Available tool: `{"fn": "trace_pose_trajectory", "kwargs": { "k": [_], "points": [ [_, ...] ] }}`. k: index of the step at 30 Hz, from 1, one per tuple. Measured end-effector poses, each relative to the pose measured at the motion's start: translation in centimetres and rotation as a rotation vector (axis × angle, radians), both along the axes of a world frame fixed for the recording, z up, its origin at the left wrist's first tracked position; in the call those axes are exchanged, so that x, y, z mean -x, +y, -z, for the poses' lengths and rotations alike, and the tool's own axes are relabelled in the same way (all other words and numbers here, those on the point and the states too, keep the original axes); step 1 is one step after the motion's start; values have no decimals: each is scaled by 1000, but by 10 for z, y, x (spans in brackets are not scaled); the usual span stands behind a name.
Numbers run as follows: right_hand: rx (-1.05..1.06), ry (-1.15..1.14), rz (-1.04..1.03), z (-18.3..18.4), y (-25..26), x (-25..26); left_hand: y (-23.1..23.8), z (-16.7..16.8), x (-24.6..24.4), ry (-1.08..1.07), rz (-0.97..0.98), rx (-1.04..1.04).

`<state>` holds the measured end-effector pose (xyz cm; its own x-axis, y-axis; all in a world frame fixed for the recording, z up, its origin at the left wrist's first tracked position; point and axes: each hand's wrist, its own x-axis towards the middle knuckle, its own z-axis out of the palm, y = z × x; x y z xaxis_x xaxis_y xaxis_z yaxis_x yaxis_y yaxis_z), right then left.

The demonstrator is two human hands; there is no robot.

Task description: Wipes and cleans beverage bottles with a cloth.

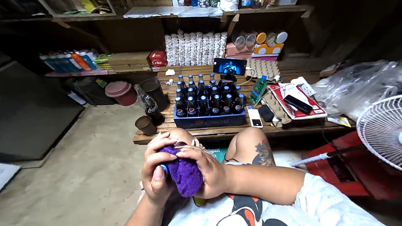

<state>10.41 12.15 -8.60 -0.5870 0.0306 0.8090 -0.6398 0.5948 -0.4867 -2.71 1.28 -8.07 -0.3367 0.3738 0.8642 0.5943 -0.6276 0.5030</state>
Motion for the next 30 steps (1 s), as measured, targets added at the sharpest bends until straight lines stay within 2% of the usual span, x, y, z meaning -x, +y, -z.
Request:
{"fn": "trace_pose_trajectory", "kwargs": {
  "k": [6,15,23,30],
  "points": [
    [11,28,-19,3,1,0,4,2,-2,2,-3,-38],
    [-91,5,38,12,5,6,4,1,3,-13,12,-25],
    [-132,-211,31,35,13,11,2,1,16,-122,24,-24],
    [-40,-437,11,36,21,15,2,-2,20,-159,21,-23]
  ]
}}
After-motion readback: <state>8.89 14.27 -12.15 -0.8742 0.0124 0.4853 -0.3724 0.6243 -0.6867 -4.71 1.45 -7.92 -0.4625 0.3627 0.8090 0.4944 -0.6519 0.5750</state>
